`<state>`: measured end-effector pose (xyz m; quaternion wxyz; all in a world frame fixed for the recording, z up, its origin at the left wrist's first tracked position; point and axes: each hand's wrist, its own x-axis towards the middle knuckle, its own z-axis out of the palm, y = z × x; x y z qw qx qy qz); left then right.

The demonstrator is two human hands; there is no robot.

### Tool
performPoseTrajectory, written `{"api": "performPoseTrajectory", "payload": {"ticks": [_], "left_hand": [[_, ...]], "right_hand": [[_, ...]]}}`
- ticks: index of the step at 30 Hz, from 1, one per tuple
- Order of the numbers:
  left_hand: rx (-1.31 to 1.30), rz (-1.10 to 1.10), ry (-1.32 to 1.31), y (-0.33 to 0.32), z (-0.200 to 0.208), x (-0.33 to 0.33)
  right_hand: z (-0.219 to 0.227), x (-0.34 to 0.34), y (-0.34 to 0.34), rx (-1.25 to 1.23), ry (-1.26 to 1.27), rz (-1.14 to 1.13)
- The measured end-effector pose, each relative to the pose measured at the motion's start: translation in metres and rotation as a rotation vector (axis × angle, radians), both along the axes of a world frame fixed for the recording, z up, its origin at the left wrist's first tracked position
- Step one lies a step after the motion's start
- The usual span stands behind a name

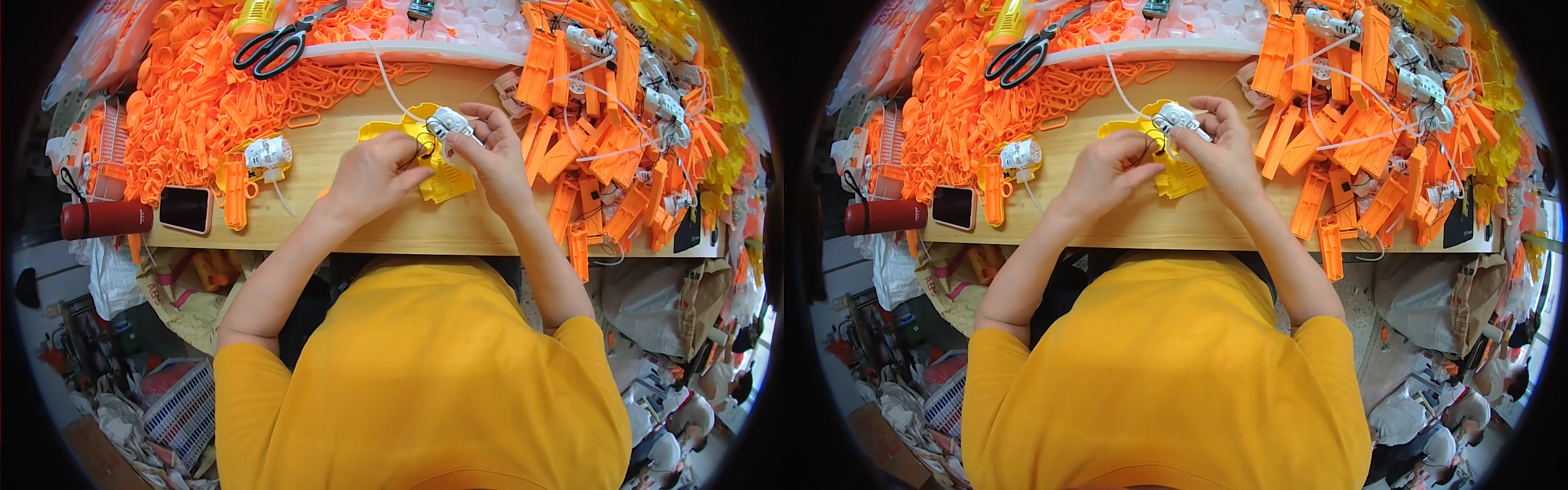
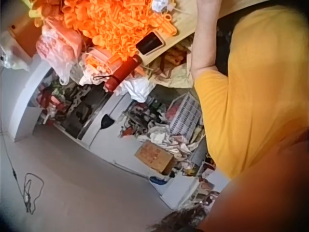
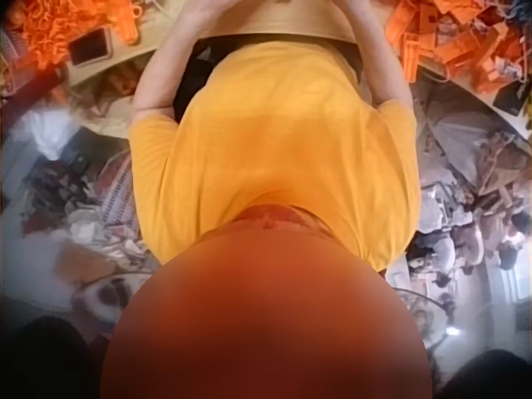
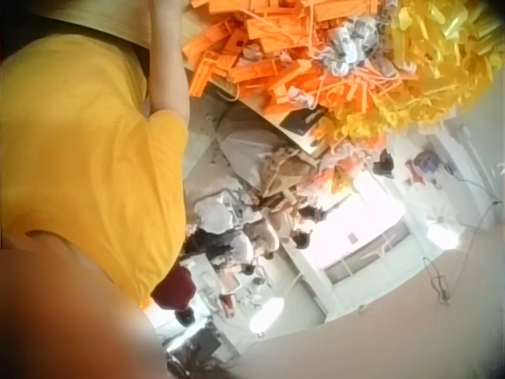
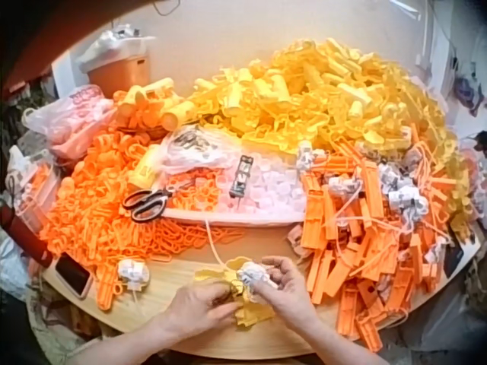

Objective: Assembling plastic toy gun components at a factory workstation.

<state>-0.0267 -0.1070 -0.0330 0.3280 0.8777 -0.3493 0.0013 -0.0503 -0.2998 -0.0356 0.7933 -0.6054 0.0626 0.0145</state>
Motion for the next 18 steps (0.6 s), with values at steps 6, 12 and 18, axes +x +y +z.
{"api": "performPoseTrajectory", "payload": {"ticks": [6,12,18], "left_hand": [[-0.156,0.111,-0.442,-0.015,0.035,0.000],[-0.165,-0.082,-0.337,-0.014,0.008,0.016],[-0.486,0.121,0.265,-0.007,0.002,0.011]], "right_hand": [[0.002,0.000,0.004,-0.268,-0.035,-0.005],[0.008,-0.017,0.006,-0.473,-0.223,0.043],[-0.006,-0.043,-0.012,-1.195,-0.409,0.133]]}}
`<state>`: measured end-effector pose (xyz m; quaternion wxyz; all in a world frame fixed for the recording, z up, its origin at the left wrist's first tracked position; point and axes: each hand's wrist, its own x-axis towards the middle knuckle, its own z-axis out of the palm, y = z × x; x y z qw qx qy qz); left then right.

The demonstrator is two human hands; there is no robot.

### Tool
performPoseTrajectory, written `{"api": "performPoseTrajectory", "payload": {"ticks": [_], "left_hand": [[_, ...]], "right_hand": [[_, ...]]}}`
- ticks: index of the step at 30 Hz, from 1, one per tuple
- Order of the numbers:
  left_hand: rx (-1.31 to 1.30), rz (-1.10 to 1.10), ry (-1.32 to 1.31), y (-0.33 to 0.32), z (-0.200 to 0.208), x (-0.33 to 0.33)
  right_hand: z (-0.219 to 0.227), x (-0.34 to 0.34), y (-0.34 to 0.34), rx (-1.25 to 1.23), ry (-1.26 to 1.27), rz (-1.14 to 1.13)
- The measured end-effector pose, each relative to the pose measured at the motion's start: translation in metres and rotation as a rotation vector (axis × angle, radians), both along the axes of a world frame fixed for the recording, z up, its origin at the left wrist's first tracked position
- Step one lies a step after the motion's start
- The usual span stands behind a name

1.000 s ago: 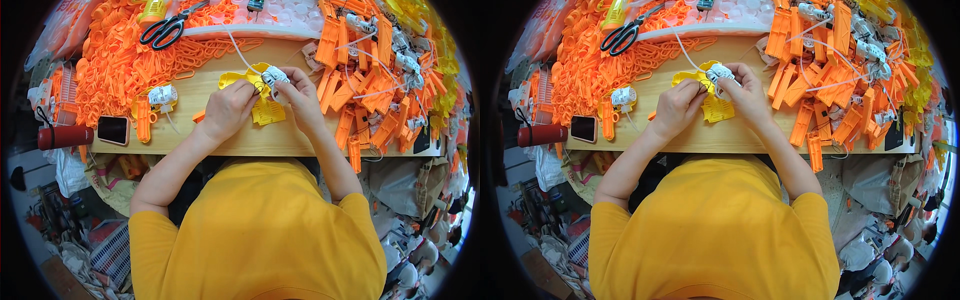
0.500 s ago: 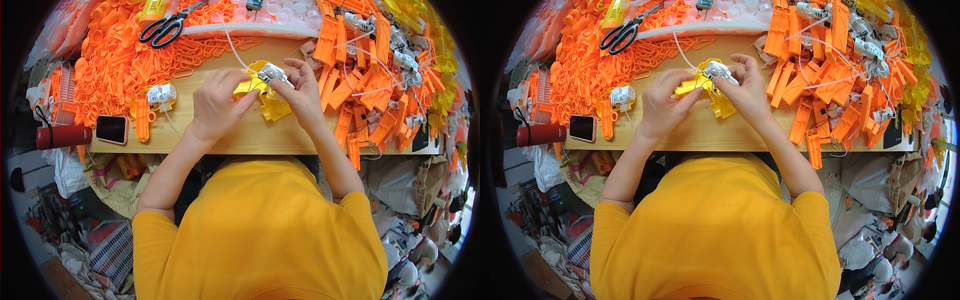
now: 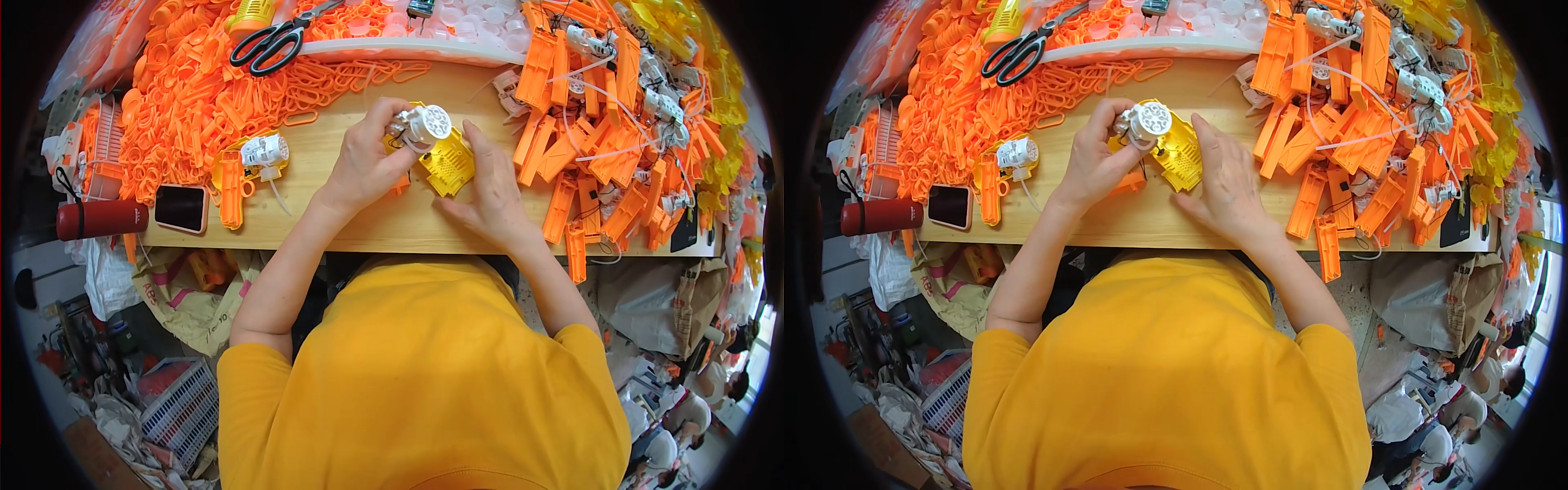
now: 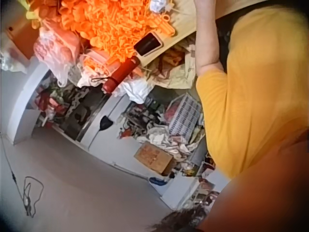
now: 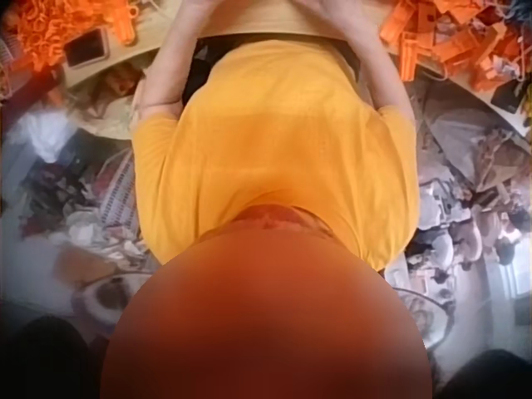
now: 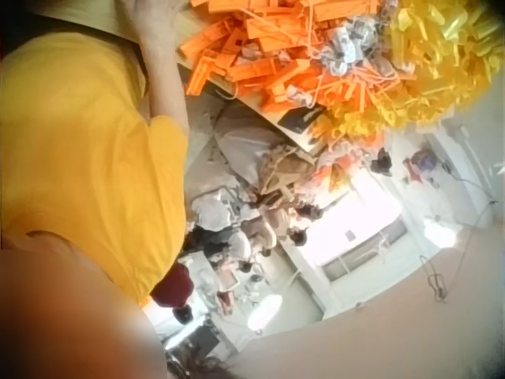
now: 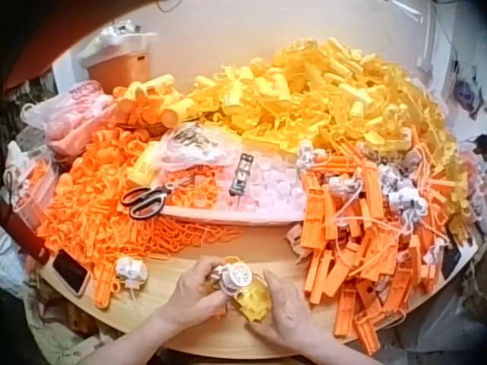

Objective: Assembling plastic toy gun components at a factory workstation.

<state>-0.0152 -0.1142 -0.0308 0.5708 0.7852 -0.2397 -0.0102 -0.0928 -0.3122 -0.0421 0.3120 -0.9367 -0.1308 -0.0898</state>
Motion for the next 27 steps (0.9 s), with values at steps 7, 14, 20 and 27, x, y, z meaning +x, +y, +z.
{"api": "performPoseTrajectory", "payload": {"ticks": [7,14,20,27], "left_hand": [[-0.583,0.046,0.377,0.002,-0.013,0.007],[-0.820,0.011,0.720,0.000,-0.006,-0.002],[-0.728,0.070,0.594,-0.008,-0.002,-0.001],[-0.513,-0.019,0.472,-0.004,0.006,0.020]], "right_hand": [[-0.016,0.017,0.004,0.365,-0.349,0.105],[-0.020,0.040,0.018,0.322,-0.642,0.143],[0.000,0.050,0.018,0.269,-0.736,0.199],[0.015,0.042,0.018,0.920,-0.020,0.049]]}}
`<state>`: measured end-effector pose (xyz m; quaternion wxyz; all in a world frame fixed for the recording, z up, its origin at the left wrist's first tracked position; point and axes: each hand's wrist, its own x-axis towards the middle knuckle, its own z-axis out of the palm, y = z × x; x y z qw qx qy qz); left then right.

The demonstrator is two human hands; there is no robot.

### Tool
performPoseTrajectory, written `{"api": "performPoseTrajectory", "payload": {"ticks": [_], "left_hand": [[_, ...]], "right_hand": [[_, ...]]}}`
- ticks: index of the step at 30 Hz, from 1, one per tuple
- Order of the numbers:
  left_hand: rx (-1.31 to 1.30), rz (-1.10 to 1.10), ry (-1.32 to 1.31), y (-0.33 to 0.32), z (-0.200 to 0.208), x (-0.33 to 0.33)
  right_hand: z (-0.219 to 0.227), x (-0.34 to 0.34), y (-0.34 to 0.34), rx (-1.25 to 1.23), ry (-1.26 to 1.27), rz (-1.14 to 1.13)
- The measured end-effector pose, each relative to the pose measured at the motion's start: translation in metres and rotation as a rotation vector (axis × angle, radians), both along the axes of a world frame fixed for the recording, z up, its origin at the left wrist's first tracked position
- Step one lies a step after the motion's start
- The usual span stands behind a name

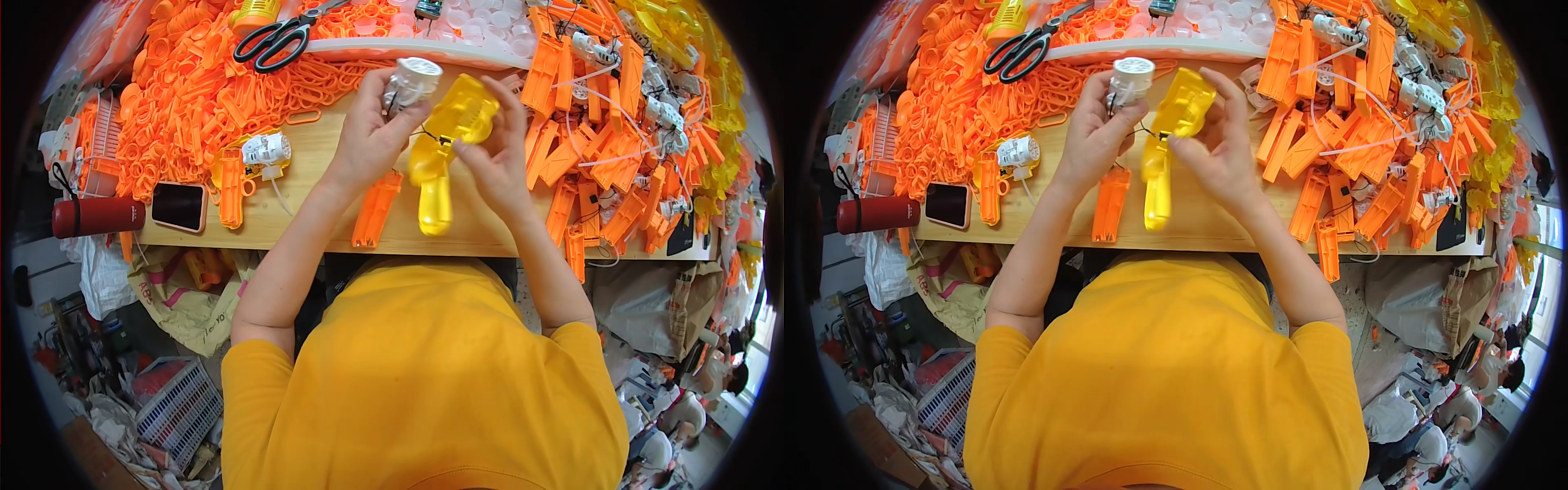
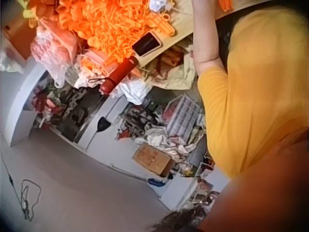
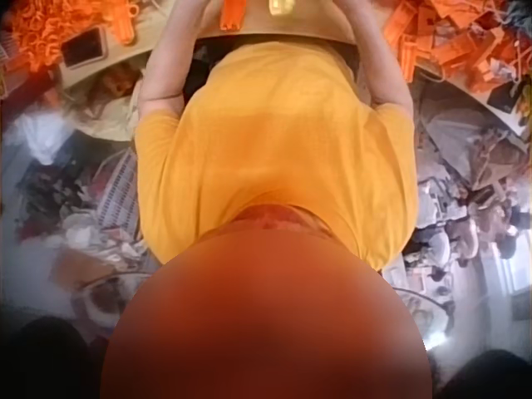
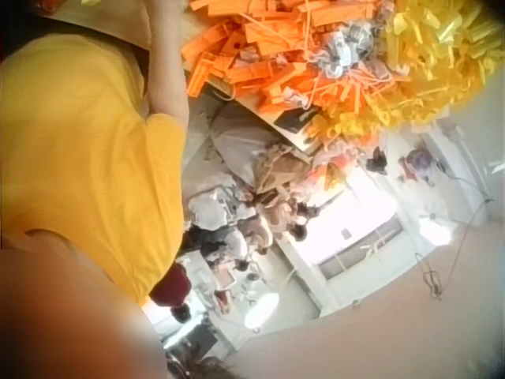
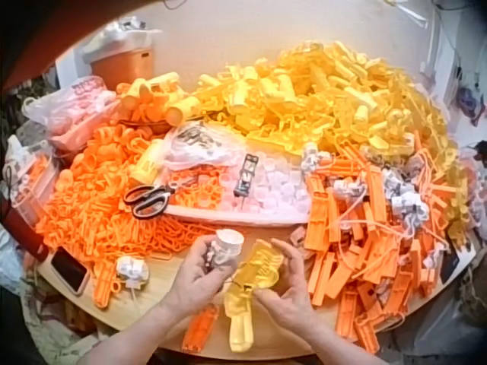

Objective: Assembling plastic toy gun components at a factory workstation.

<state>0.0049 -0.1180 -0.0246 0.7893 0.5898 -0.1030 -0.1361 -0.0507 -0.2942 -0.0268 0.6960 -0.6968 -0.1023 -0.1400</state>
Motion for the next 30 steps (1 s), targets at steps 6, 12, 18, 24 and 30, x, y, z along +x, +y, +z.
{"api": "performPoseTrajectory", "payload": {"ticks": [6,12,18,24,30], "left_hand": [[0.536,-0.179,-0.489,-0.006,0.016,0.018],[0.783,-0.343,-0.508,-0.005,0.029,0.018],[0.612,-0.036,-0.664,0.004,0.006,0.014],[0.523,0.100,-0.480,0.008,0.004,-0.010],[0.226,0.071,-0.202,0.014,-0.004,-0.025]], "right_hand": [[-0.015,-0.006,0.010,0.689,0.601,0.295],[-0.028,-0.002,0.027,0.437,0.503,0.171],[-0.032,-0.008,0.029,0.345,0.405,0.087],[-0.028,-0.013,0.029,0.179,0.204,0.042],[-0.020,-0.020,0.031,0.056,0.083,0.033]]}}
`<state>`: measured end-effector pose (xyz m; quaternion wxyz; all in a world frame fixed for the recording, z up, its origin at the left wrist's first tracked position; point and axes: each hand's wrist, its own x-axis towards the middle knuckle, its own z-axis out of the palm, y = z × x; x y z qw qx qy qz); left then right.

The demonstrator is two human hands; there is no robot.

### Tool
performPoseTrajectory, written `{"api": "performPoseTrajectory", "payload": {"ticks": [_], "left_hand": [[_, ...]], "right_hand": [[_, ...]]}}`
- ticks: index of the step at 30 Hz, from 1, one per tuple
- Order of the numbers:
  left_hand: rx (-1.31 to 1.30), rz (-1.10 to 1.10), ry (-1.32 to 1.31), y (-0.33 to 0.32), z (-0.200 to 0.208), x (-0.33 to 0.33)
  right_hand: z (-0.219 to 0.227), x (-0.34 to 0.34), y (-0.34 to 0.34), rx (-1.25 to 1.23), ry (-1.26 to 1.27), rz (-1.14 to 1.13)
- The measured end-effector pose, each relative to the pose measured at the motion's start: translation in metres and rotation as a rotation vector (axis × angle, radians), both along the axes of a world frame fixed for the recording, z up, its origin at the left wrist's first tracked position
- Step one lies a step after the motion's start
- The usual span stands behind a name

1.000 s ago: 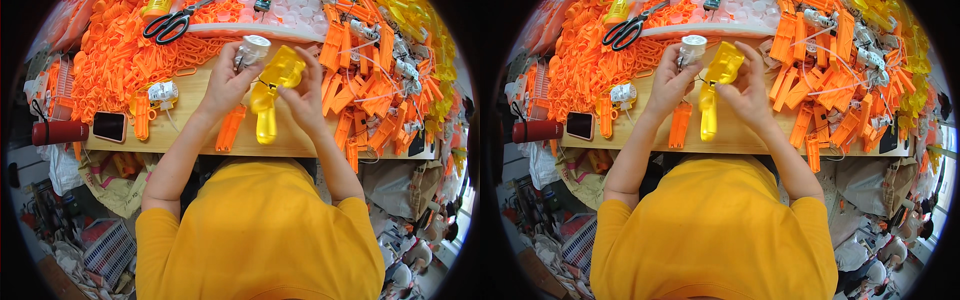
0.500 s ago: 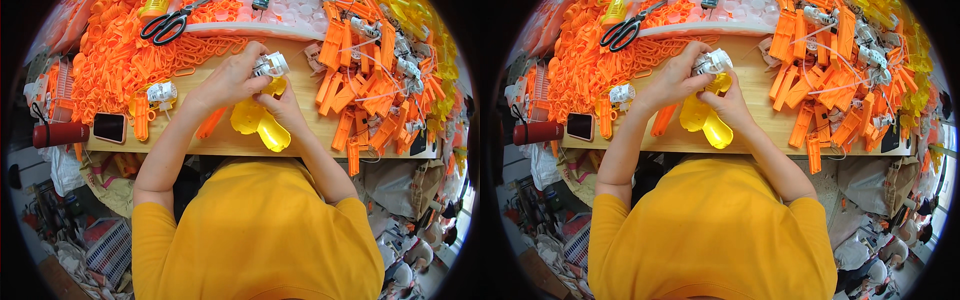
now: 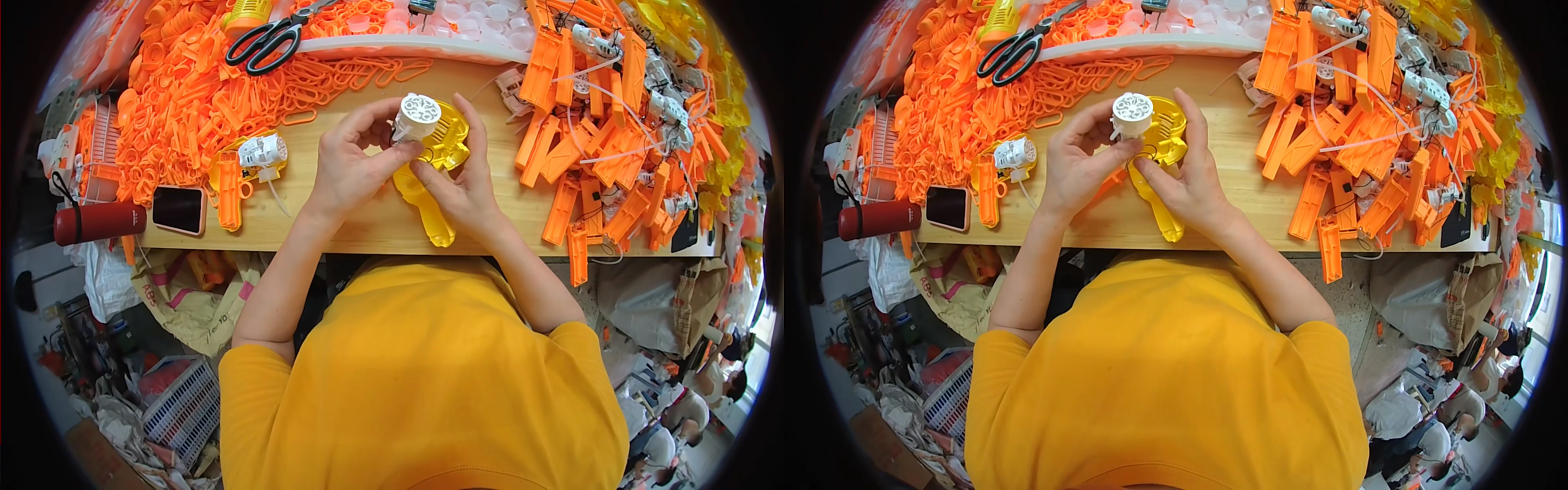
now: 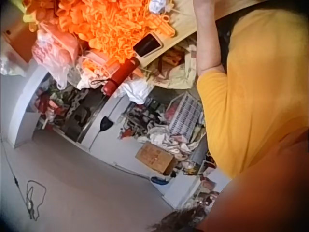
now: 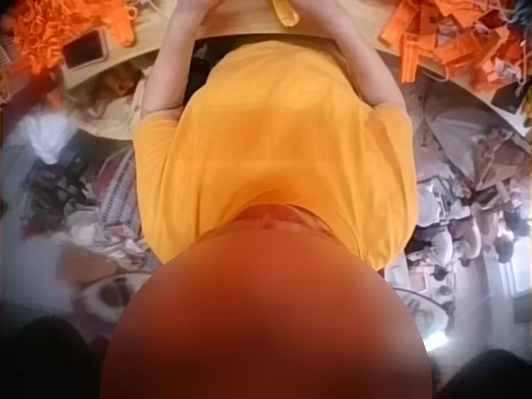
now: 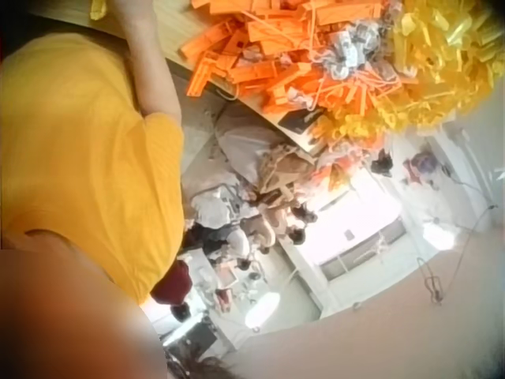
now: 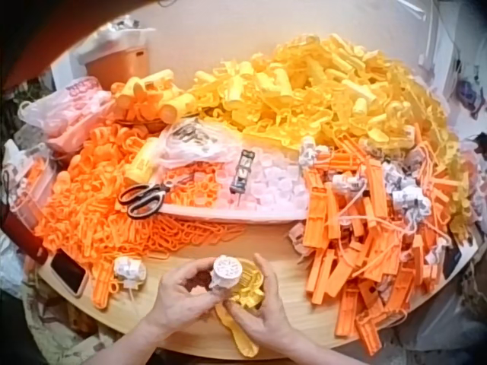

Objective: Assembling plastic toy gun components at a factory workstation.

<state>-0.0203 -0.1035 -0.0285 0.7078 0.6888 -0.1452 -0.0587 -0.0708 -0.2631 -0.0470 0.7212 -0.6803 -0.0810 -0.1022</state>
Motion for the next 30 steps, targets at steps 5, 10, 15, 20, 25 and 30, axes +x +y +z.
{"api": "performPoseTrajectory", "payload": {"ticks": [5,10,15,20,25,30], "left_hand": [[0.036,-0.054,0.004,0.002,0.001,-0.011],[0.098,0.025,-0.094,-0.003,0.006,-0.018],[0.153,0.070,-0.159,-0.002,0.005,-0.019],[0.172,0.072,-0.184,-0.003,0.010,-0.022],[0.108,0.074,-0.239,0.000,0.007,-0.025],[0.067,0.028,-0.284,-0.002,0.001,-0.024]], "right_hand": [[0.000,-0.002,-0.006,-0.146,0.008,0.034],[-0.002,-0.002,-0.006,-0.203,-0.062,0.016],[-0.002,-0.002,-0.003,-0.234,-0.078,0.008],[0.000,-0.004,0.001,-0.296,-0.131,-0.031],[0.002,-0.008,0.006,-0.430,-0.284,-0.074],[0.017,-0.012,0.023,-0.156,-0.197,-0.098]]}}
